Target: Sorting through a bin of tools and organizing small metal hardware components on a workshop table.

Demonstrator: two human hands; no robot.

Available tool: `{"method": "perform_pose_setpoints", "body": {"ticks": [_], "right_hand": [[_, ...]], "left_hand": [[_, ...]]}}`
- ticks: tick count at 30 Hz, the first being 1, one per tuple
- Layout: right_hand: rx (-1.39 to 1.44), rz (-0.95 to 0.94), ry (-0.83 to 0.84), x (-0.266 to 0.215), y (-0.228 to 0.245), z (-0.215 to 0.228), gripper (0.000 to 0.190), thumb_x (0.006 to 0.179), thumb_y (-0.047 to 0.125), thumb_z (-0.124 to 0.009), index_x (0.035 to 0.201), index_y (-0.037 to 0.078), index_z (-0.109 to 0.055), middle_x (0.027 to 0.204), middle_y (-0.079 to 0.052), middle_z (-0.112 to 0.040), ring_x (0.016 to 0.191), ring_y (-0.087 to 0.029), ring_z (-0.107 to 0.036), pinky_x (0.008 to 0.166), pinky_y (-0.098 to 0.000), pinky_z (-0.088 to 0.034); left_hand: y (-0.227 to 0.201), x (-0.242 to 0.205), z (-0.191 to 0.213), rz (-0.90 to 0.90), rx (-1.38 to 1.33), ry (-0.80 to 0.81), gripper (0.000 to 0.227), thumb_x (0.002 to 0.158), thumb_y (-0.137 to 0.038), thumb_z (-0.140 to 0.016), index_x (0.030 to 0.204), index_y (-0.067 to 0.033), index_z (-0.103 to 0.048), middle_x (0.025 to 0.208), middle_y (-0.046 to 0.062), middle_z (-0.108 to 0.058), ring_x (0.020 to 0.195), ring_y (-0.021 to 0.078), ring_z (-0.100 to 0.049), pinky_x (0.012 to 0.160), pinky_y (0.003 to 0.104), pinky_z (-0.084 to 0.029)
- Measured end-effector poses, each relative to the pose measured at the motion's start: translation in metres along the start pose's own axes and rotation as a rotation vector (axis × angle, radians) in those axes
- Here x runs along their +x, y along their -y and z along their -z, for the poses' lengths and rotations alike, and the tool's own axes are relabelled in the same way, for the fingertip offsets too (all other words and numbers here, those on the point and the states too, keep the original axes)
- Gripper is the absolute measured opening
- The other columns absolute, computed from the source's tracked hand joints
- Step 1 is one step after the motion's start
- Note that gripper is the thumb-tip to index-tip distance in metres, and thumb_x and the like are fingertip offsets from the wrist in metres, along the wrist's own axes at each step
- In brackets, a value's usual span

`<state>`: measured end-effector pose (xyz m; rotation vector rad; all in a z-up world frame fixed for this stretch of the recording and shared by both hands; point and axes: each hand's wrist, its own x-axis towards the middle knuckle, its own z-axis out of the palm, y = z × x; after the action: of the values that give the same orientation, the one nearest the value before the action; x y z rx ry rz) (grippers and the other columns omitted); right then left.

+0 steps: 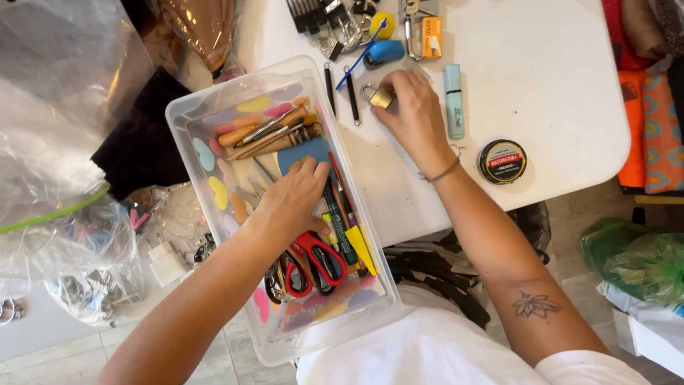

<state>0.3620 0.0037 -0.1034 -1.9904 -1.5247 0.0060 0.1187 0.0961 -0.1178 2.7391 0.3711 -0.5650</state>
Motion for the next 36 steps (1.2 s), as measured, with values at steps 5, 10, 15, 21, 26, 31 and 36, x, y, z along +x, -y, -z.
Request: {"method": "perform_pose_setpoints", "body": {"ticks": [5,10,15,21,26,31,36], "right_hand": [[0.660,-0.398,-0.008,-0.022,0.017,0.014,0.041,0.084,0.017,-0.087,0.116,0.009,-0.063,0.100,-0.008,-0.071,0.087,-0.016,-0.066,0.080,-0.0299,-0.058],[1.351,-0.511,0.160,-0.029,0.057,0.056,0.070,0.086,0.025,-0.079,0.145,0.005,-0.047,0.109,-0.015,-0.066,0.097,-0.023,-0.072,0.087,-0.0345,-0.065],[0.920,-0.027,0.323,-0.021,0.097,0.095,0.045,0.091,0.016,-0.075,0.131,-0.001,-0.063,0.112,-0.015,-0.066,0.102,-0.022,-0.067,0.092,-0.0366,-0.061],[0.263,0.526,0.700,-0.021,0.153,0.075,0.014,0.092,0.019,-0.070,0.093,0.005,-0.070,0.072,-0.007,-0.068,0.065,-0.023,-0.068,0.065,-0.0303,-0.060],[0.344,0.425,0.945,-0.038,0.136,0.038,0.020,0.093,0.023,-0.068,0.077,0.011,-0.069,0.066,-0.003,-0.071,0.064,-0.017,-0.070,0.060,-0.0268,-0.058],[0.198,0.454,1.237,-0.047,0.134,0.028,0.030,0.089,0.025,-0.070,0.066,0.007,-0.069,0.061,-0.008,-0.071,0.061,-0.024,-0.073,0.063,-0.0354,-0.060],[-0.057,0.410,1.393,-0.033,0.158,0.041,0.015,0.092,0.028,-0.068,0.088,0.017,-0.078,0.077,0.000,-0.077,0.075,-0.013,-0.079,0.074,-0.0237,-0.062]], "left_hand": [[0.005,-0.021,0.016,-0.026,0.058,-0.194,0.109,0.047,-0.051,-0.098,0.133,-0.0040,-0.051,0.108,0.011,-0.060,0.106,0.0358,-0.069,0.091,0.040,-0.058],[-0.020,-0.092,0.096,0.113,-0.143,-0.527,0.057,0.086,-0.030,-0.079,0.137,-0.0118,-0.060,0.113,0.007,-0.063,0.111,0.0272,-0.067,0.087,0.036,-0.054],[-0.027,-0.153,0.049,0.258,-0.603,-1.260,0.027,0.099,-0.001,-0.074,0.125,0.0032,-0.066,0.116,0.016,-0.065,0.108,0.0339,-0.065,0.099,0.043,-0.053],[-0.033,-0.185,-0.043,0.573,-0.860,-1.459,0.019,0.108,0.001,-0.057,0.124,0.0097,-0.053,0.117,0.020,-0.058,0.111,0.0327,-0.065,0.101,0.044,-0.056],[-0.019,-0.204,-0.083,0.749,-0.856,-1.521,0.032,0.106,0.006,-0.060,0.136,0.0023,-0.050,0.120,0.015,-0.060,0.110,0.0254,-0.064,0.096,0.035,-0.052],[-0.015,-0.210,-0.077,0.745,-0.764,-1.514,0.037,0.100,0.013,-0.064,0.134,0.0030,-0.054,0.118,0.018,-0.063,0.108,0.0275,-0.065,0.091,0.035,-0.054],[-0.012,-0.197,-0.071,0.695,-0.575,-1.493,0.040,0.098,0.007,-0.071,0.135,-0.0003,-0.057,0.120,0.014,-0.064,0.108,0.0292,-0.065,0.088,0.038,-0.058]]}}
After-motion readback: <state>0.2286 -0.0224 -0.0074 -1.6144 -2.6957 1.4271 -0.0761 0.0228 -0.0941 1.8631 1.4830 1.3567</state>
